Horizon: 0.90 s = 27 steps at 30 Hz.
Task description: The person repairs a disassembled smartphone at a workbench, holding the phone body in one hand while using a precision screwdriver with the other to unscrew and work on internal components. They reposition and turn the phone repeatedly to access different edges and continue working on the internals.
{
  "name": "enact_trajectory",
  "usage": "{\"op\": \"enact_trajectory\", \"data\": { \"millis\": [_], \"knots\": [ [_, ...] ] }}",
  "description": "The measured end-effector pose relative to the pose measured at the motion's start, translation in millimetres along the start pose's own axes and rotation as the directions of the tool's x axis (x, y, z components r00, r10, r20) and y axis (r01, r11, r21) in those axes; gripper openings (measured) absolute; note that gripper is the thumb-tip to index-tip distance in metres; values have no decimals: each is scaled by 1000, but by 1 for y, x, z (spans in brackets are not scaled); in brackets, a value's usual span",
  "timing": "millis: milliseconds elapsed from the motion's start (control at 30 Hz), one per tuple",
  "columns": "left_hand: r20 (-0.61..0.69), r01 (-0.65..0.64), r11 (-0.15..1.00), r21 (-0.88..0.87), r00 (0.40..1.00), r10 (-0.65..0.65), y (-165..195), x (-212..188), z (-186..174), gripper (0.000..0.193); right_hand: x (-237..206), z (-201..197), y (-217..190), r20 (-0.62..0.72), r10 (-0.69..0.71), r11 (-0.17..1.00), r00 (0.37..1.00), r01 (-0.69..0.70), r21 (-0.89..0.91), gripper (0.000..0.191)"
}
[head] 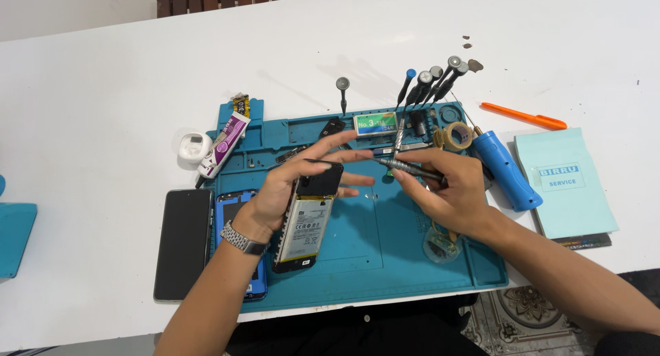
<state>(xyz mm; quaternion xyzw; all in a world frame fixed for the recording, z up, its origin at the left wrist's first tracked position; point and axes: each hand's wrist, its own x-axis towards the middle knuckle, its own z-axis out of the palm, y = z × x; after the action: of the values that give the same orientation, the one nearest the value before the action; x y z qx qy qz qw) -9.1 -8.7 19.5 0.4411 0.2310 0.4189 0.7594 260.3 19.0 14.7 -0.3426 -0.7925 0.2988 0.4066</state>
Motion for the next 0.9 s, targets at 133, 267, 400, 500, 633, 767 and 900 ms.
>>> {"op": "enact_trajectory", "data": {
  "millis": [133, 267, 400, 500, 633, 767, 900],
  "knots": [
    [-10, 161, 983, -93, 987, -163, -6, 1, -5, 82, -2, -1, 1, 34, -74, 997, 997, 75, -13, 26],
    [-18, 218, 969, -119, 975, -222, -14, 3, -10, 93, -1, 0, 2, 45, -116, 992, 992, 117, -41, 25],
    [-44, 221, 964, -146, 972, -229, -16, 3, -14, 89, 0, 0, 2, 49, -94, 995, 994, 96, -32, 26],
    [-66, 209, 973, -98, 974, -215, -15, 3, -15, 89, 0, -1, 2, 52, -119, 992, 992, 120, -33, 24],
    [-59, 206, 976, -78, 976, -211, -14, 4, -15, 90, 0, -1, 3, 66, -109, 992, 992, 113, -60, 24],
    [-43, 189, 979, -71, 980, -193, -14, 4, -15, 90, 0, -1, 3, 83, -83, 994, 993, 88, -62, 21],
    [-50, 191, 979, -77, 980, -195, -14, 4, -14, 91, 2, -2, 3, 124, -139, 987, 983, 147, -61, 20]
  ]
}}
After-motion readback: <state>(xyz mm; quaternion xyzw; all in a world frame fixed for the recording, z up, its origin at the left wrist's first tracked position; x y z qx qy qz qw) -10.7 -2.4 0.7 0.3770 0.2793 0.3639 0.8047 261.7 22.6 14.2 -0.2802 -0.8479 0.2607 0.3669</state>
